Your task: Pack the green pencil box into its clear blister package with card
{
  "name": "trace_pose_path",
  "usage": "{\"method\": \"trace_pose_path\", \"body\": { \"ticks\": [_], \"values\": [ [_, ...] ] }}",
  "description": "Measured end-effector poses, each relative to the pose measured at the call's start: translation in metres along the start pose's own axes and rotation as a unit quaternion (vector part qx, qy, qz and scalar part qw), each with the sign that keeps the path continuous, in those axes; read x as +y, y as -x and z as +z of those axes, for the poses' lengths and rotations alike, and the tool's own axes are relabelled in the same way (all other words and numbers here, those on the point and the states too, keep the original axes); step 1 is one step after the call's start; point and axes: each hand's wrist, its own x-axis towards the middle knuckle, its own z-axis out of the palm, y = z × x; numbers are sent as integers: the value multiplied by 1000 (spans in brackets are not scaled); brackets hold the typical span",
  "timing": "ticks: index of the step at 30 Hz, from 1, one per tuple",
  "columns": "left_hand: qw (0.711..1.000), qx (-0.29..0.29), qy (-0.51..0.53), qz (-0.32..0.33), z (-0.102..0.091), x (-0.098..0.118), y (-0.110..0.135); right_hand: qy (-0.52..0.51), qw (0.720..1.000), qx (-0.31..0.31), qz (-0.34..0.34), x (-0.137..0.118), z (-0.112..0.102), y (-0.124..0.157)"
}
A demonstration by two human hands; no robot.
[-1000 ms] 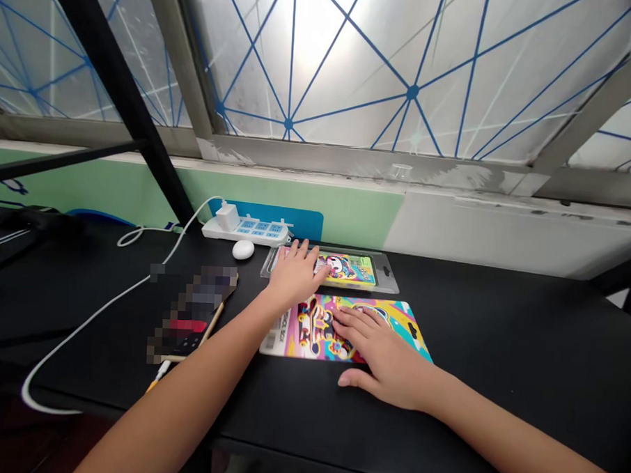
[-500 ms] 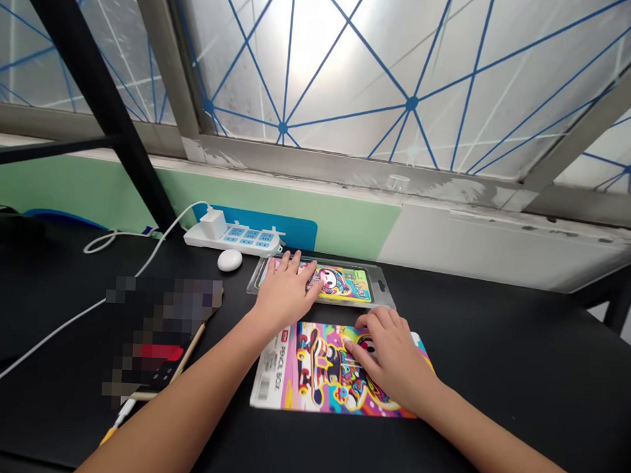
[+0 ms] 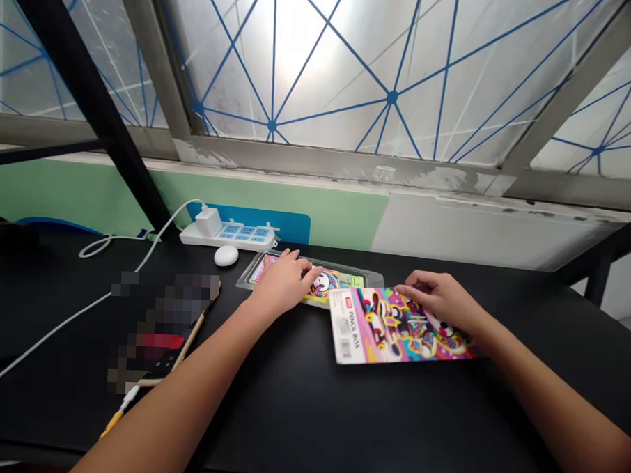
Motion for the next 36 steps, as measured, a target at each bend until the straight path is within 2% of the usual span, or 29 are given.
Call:
{"method": "trace_pose_path", "body": {
  "ticks": [2, 5, 8, 11, 14, 16, 19, 25, 36],
  "values": [
    [1000, 17, -20, 16, 3, 4, 4, -7, 998, -40, 37, 25, -8, -5],
    [998, -1, -39, 40, 6, 8, 10, -10, 994, -74, 75, 44, -10, -9],
    [998, -31, -43, 46, 4, 10, 14, -7, 997, -48, 56, 36, -4, -8],
    [997, -36, -48, 42, 1, 13, 17, 3, 1000, -10, 15, 10, 8, -7],
    [996, -21, -39, 76, 1, 18, 19, 2, 1000, -24, 18, -12, 20, -5],
    [993, -22, -25, 117, 4, 21, 20, -5, 999, -45, 28, -16, 23, -5],
    [987, -56, -21, 149, 7, 23, 20, -18, 997, -60, 35, -5, 18, -6],
    [981, -106, -20, 159, 5, 19, 18, 4, 994, -54, 99, 29, 1, -13],
    [982, -106, -9, 158, 3, 19, 18, 3, 992, -39, 117, 37, -10, -14]
  ]
}}
